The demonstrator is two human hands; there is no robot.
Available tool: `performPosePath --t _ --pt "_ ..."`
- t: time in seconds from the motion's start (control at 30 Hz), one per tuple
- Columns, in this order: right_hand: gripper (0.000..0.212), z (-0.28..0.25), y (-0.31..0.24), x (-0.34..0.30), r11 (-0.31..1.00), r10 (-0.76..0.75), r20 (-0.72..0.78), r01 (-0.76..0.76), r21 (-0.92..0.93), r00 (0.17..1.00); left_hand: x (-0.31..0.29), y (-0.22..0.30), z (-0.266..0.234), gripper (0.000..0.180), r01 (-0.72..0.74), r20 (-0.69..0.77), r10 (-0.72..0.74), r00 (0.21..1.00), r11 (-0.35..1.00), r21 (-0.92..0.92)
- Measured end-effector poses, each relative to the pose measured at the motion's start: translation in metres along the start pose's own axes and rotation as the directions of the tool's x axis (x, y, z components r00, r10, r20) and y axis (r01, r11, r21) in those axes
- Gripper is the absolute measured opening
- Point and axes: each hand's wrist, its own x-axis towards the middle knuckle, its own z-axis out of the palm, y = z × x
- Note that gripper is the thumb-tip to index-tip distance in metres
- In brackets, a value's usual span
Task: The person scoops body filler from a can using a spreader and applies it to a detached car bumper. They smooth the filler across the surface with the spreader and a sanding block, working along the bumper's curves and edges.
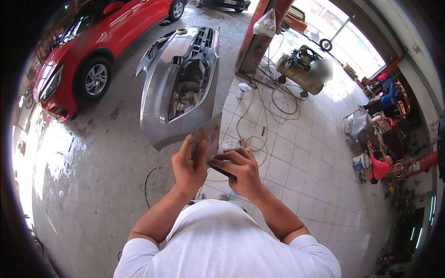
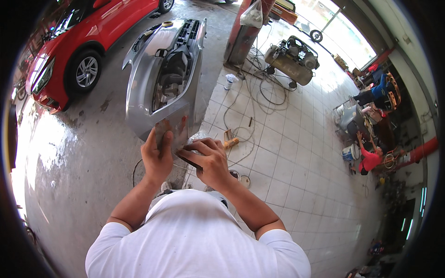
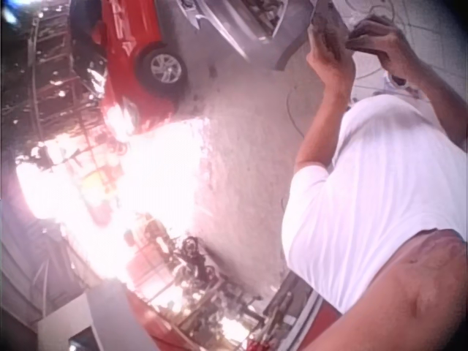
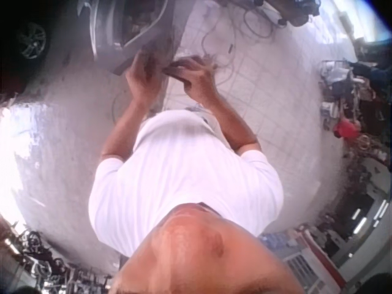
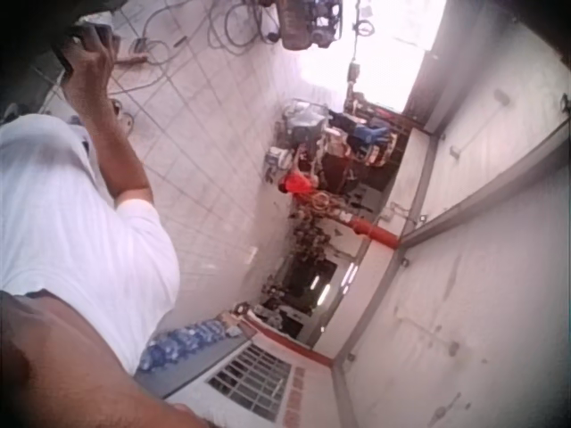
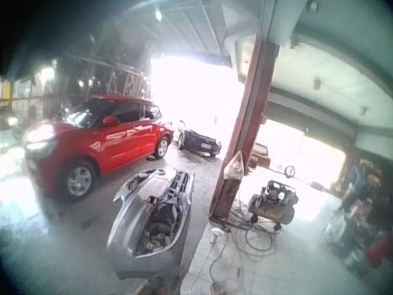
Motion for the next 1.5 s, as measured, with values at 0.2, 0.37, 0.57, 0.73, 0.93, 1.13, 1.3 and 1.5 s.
performPosePath --t 0.2,0.37,0.57,0.73,0.93,1.13,1.3,1.5 --pt "0.063 0.01 0.007 -0.022 0.987 -0.097 -0.02 0.099 0.125 0.995 0.025 0.014 -0.012 0.022 -0.009 -0.218 -0.02 0.976 0.991 -0.134" --pt "0.076 0.012 0.0 -0.008 0.892 -0.118 -0.248 0.212 0.399 0.961 0.013 0.008 -0.003 0.03 0.415 0.066 -0.567 0.821 0.513 -0.751" --pt "0.073 0.001 0.056 -0.02 0.993 0.113 0.334 -0.093 -0.075 0.936 0.001 0.01 -0.011 0.031 0.455 0.179 -0.537 0.825 0.442 -0.773" --pt "0.051 -0.001 0.031 -0.025 0.782 0.239 -0.171 -0.085 0.617 0.956 -0.002 -0.008 -0.003 0.03 0.307 -0.041 -0.432 0.901 0.701 -0.643" --pt "0.062 0.019 0.017 -0.022 0.801 0.022 -0.137 0.065 0.595 0.99 -0.008 -0.009 0.012 0.027 0.328 -0.033 -0.437 0.899 0.72 -0.611" --pt "0.069 0.029 0.041 -0.035 0.973 0.092 0.086 -0.108 0.206 0.992 -0.008 -0.006 0.003 0.029 0.342 0.011 -0.457 0.89 0.649 -0.68" --pt "0.074 0.032 0.074 -0.054 0.446 0.626 0.088 -0.448 0.775 0.775 0.017 -0.012 -0.003 0.03 0.281 0.028 -0.378 0.925 0.636 -0.719" --pt "0.045 0.019 0.074 -0.049 -0.563 0.122 0.764 -0.59 0.579 0.633 0.015 -0.052 0.009 0.03 0.267 0.091 -0.26 0.961 0.803 -0.533"
